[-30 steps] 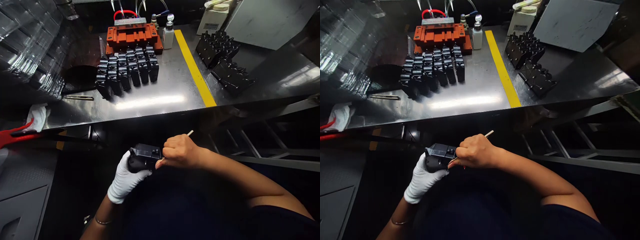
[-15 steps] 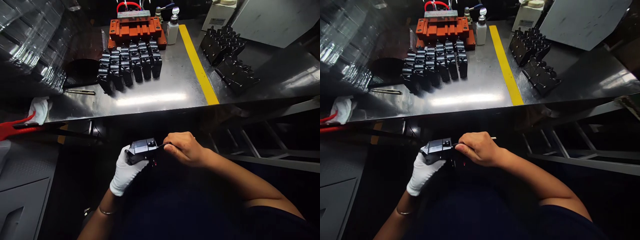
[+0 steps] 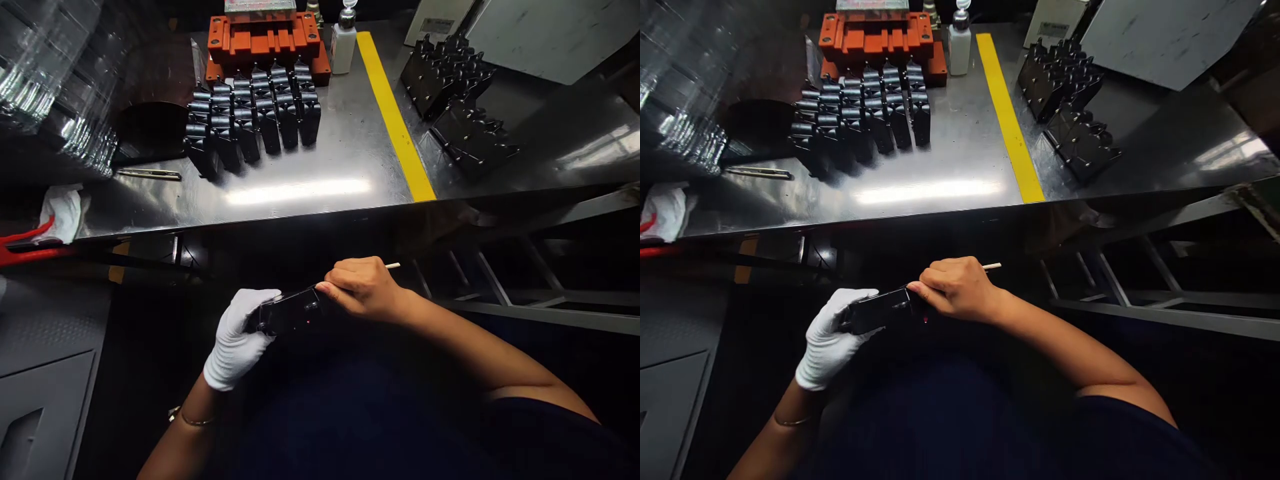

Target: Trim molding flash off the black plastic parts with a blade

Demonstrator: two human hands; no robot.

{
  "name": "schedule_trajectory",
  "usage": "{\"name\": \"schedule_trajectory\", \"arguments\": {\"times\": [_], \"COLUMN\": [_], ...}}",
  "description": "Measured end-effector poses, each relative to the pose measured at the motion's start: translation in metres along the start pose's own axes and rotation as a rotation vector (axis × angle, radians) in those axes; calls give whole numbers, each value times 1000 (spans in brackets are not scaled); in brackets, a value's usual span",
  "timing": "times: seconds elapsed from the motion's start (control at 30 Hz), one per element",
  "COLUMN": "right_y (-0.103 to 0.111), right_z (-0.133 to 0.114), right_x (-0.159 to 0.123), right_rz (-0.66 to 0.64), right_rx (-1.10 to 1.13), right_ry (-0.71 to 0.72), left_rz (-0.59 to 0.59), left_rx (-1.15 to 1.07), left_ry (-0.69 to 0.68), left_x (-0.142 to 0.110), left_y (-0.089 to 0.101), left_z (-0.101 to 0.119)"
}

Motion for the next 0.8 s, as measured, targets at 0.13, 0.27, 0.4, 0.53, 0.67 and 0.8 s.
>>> {"name": "schedule_trajectory", "arguments": {"times": [0.13,0.27,0.4,0.53,0.67,0.8], "right_y": [0,5,7,8,5,-1], "right_z": [5,1,-4,-4,-7,-11], "right_x": [0,-3,-7,-1,11,17], "right_rz": [-91,-298,-386,-226,-96,-173], "right_rx": [226,481,566,450,243,136], "right_ry": [-22,-4,59,123,248,328], "left_rz": [-22,-15,-2,-93,-353,-431], "left_rx": [31,105,79,-203,-406,-499], "left_ry": [-67,-196,-176,215,523,558], "left_x": [5,11,11,12,14,14], "left_y": [2,5,6,8,3,-3], "left_z": [13,19,12,-6,-18,-24]}}
Point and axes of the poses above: each hand's wrist, its own x-axis towards the middle knuckle, its own y-axis out of the back of the hand, z = x × y, the point moved 2 cm from there along x, towards the middle knuckle, and after that the axes turned 7 degrees about -z, right-handed, at the moved point
